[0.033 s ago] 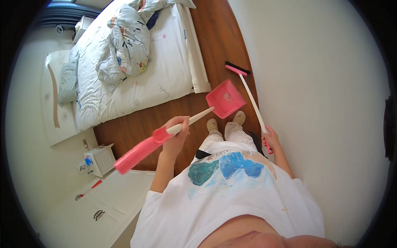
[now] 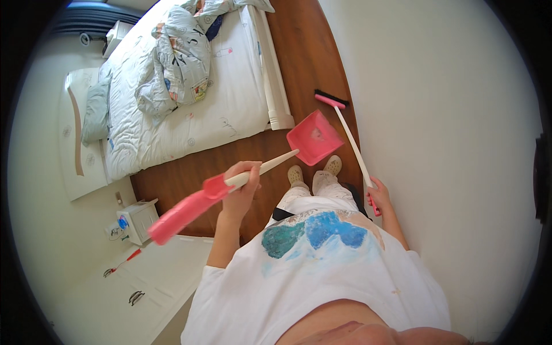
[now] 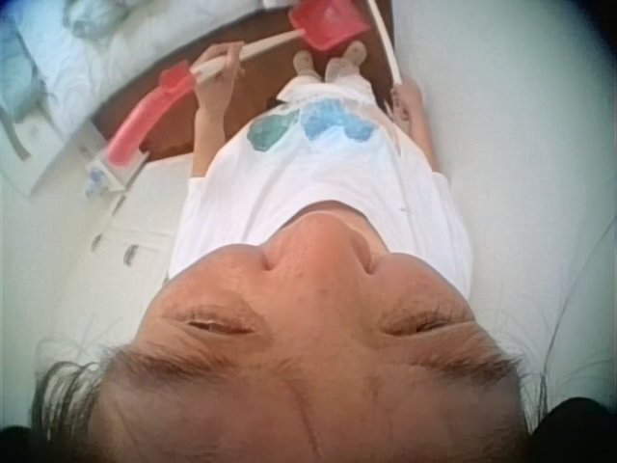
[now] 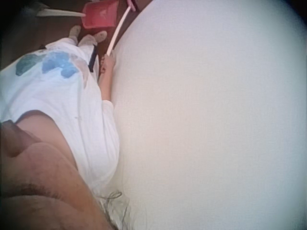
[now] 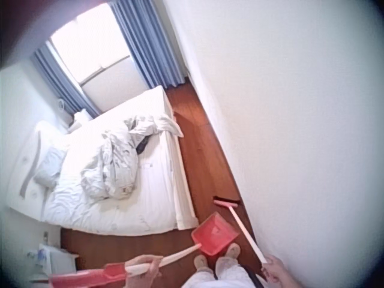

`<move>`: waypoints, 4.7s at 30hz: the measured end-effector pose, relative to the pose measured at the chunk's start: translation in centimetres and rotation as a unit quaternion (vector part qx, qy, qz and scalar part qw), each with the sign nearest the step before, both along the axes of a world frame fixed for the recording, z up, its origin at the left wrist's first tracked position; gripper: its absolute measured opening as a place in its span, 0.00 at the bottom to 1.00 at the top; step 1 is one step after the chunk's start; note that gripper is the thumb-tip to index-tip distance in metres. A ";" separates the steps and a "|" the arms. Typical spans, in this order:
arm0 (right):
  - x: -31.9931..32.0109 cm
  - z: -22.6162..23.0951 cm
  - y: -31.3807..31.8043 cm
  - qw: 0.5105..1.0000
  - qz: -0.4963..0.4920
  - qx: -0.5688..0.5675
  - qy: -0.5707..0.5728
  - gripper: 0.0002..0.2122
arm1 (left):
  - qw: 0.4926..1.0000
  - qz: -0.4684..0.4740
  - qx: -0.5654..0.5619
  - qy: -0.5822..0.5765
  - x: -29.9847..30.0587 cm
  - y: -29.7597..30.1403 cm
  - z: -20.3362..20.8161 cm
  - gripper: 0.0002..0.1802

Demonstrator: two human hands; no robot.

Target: The person sweeps the floor of a bedroom using a broom and dustpan, reaching under a bed and around furniture, and opens and closes curtains.

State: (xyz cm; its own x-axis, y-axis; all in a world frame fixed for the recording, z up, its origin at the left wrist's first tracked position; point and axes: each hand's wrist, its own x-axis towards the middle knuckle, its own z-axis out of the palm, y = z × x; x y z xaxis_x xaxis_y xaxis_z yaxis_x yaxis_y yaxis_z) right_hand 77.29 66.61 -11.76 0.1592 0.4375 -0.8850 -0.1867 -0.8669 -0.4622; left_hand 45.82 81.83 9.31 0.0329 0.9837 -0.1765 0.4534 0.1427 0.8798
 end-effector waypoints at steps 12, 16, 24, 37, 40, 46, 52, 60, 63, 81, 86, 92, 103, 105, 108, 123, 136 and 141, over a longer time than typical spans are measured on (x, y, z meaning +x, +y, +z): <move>0.8 -0.3 -1.9 0.999 -0.007 -0.032 0.023 0.22 | 0.977 0.048 0.199 -0.059 -4.9 1.4 13.7 0.12; 0.6 -2.5 -2.0 0.999 0.005 -0.054 -0.006 0.22 | 0.944 0.124 0.296 -0.077 -7.1 2.5 17.3 0.15; -0.6 -7.9 7.4 0.959 0.178 0.095 -0.200 0.20 | 0.811 0.310 0.464 -0.175 -10.2 8.5 21.6 0.16; -3.2 -1.7 27.8 0.955 0.208 0.110 -0.180 0.19 | 0.748 0.321 0.551 -0.183 -14.7 22.8 24.3 0.18; -2.3 -0.5 25.4 0.943 0.256 0.088 -0.192 0.17 | 0.751 0.340 0.524 -0.213 -15.3 25.2 23.6 0.17; -2.7 -3.8 30.4 0.957 0.243 0.076 -0.138 0.16 | 0.754 0.372 0.511 -0.180 -11.6 31.1 19.9 0.17; -4.3 -9.3 38.5 0.922 0.252 0.200 -0.217 0.17 | 0.797 0.336 0.471 -0.172 -6.5 36.6 17.8 0.17; 1.2 4.0 34.8 0.964 0.226 0.029 -0.136 0.18 | 0.804 0.340 0.463 -0.153 -3.3 42.2 16.0 0.15; 3.9 -1.1 29.5 0.967 0.205 0.038 -0.147 0.18 | 0.807 0.345 0.460 -0.136 -1.6 44.4 15.1 0.15; 5.0 6.6 45.0 0.991 0.120 -0.019 -0.060 0.13 | 0.788 0.325 0.496 -0.165 5.7 55.0 15.5 0.12; 6.3 5.2 42.2 0.969 0.190 -0.008 -0.155 0.13 | 0.776 0.327 0.508 -0.185 7.0 58.7 15.6 0.11; 6.3 0.1 46.5 0.959 0.199 0.045 -0.196 0.14 | 0.778 0.334 0.494 -0.199 6.5 64.2 15.5 0.11; 3.0 -3.6 72.4 0.992 0.062 0.056 -0.095 0.18 | 0.793 0.338 0.477 -0.170 2.9 75.9 15.6 0.13; 2.5 0.0 72.6 0.987 0.111 0.048 -0.106 0.17 | 0.788 0.369 0.468 -0.156 1.6 77.5 16.0 0.15; 3.3 2.6 68.0 0.976 0.149 0.022 -0.157 0.16 | 0.791 0.357 0.476 -0.143 0.4 80.5 15.8 0.15; 4.8 -6.1 87.4 0.987 0.078 0.023 -0.139 0.16 | 0.800 0.358 0.469 -0.114 1.7 89.5 14.6 0.15; 7.2 -0.2 79.3 0.966 0.209 -0.013 -0.152 0.14 | 0.792 0.343 0.473 -0.177 2.9 98.1 13.5 0.09; 5.3 -4.1 85.5 0.962 0.208 0.075 -0.158 0.13 | 0.796 0.339 0.475 -0.162 4.1 100.1 13.9 0.11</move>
